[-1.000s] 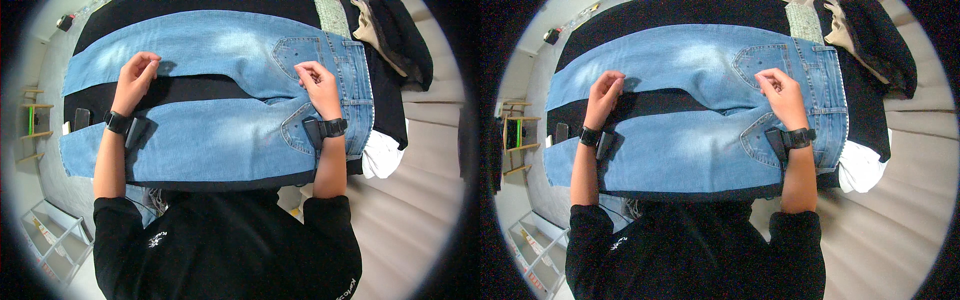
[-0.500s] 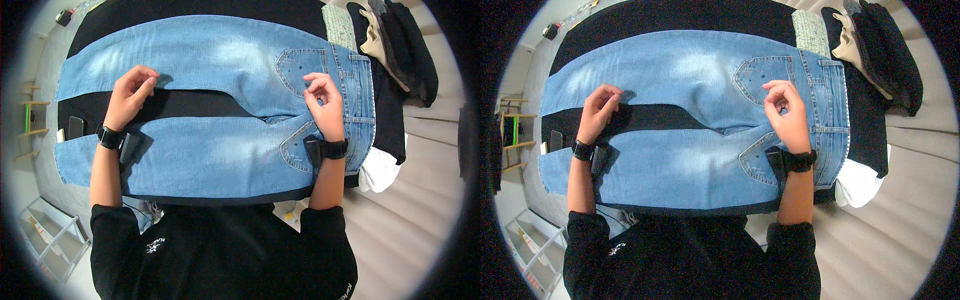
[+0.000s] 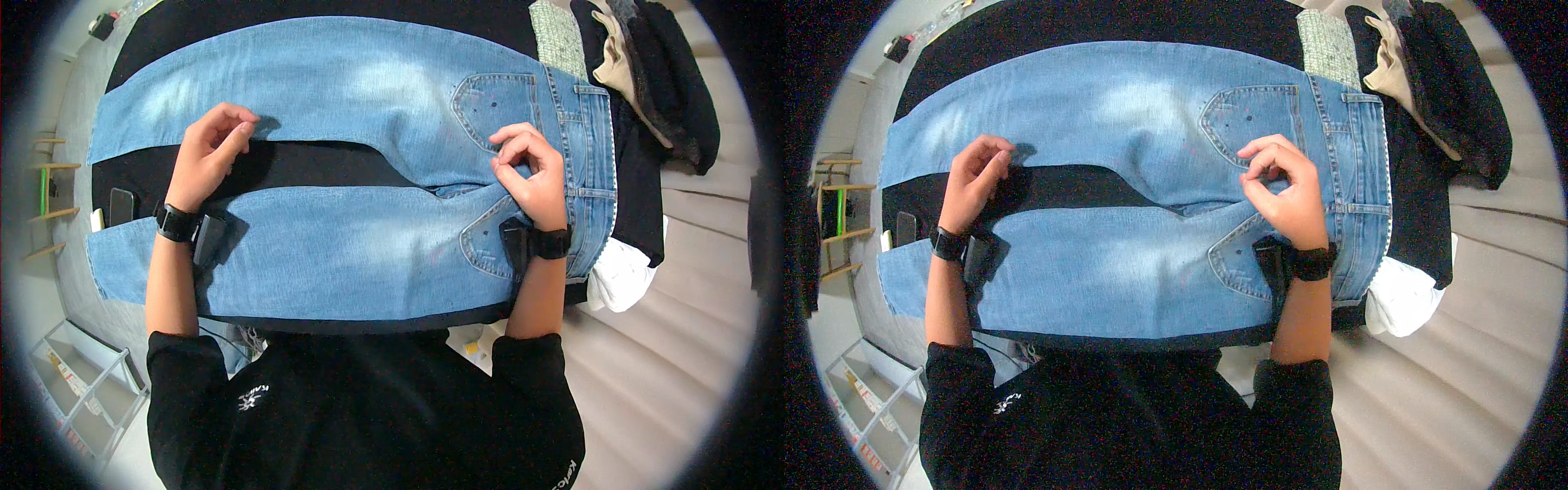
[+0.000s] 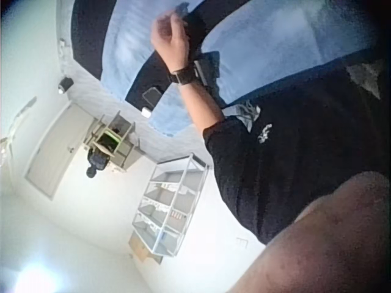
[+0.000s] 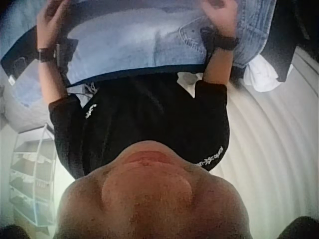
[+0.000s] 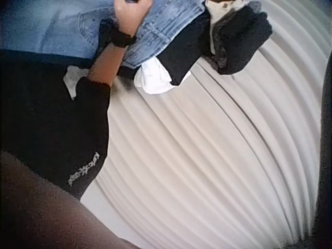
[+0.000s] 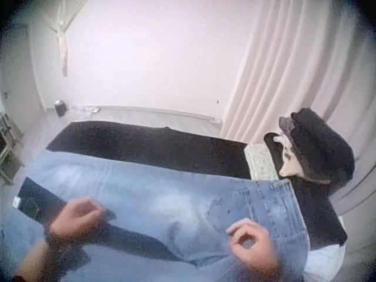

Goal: Folding a black sweater and blue jeans on a flat surface.

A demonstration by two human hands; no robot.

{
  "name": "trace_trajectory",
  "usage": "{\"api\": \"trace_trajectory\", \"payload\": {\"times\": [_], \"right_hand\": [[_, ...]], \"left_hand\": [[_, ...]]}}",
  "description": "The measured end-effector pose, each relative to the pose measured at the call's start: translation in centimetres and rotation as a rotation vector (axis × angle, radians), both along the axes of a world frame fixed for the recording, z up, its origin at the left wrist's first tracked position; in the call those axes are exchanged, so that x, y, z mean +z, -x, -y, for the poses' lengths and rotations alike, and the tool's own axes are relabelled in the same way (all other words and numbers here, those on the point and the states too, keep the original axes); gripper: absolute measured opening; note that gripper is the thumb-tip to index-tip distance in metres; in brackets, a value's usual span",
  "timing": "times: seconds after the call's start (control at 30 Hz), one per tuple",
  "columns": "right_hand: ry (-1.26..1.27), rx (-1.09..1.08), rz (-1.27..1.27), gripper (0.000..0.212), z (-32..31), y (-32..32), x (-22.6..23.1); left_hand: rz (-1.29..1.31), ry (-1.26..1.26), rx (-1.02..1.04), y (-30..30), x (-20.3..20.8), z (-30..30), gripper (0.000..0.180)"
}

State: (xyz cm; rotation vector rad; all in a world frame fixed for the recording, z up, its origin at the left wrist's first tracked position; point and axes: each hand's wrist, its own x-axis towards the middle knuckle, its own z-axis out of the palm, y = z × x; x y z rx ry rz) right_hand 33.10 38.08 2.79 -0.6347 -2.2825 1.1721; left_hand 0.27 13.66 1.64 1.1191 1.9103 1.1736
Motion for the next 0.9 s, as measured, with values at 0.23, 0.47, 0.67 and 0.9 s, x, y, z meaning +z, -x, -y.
{"api": "trace_trajectory", "payload": {"times": [0.23, 0.47, 0.67, 0.9], "right_hand": [[0.02, 0.025, 0.004, 0.013, 0.3, 0.1, 0.1], [0.045, 0.041, 0.005, 0.013, 0.3, 0.0, 0.4], [0.065, 0.036, 0.01, 0.013, 0.3, -0.2, 0.2], [-0.025, 0.059, 0.013, 0.01, 0.5, 0.5, 0.5]], "left_hand": [[-0.002, 0.042, 0.001, 0.0, 0.2, -0.1, 0.016], [-0.041, -0.016, -0.002, 0.1, -0.6, -0.1, 0.016], [-0.031, -0.07, -0.037, 0.3, -1.0, -0.3, 0.016], [-0.066, -0.002, -0.053, 0.3, -0.2, 0.4, 0.019]]}}
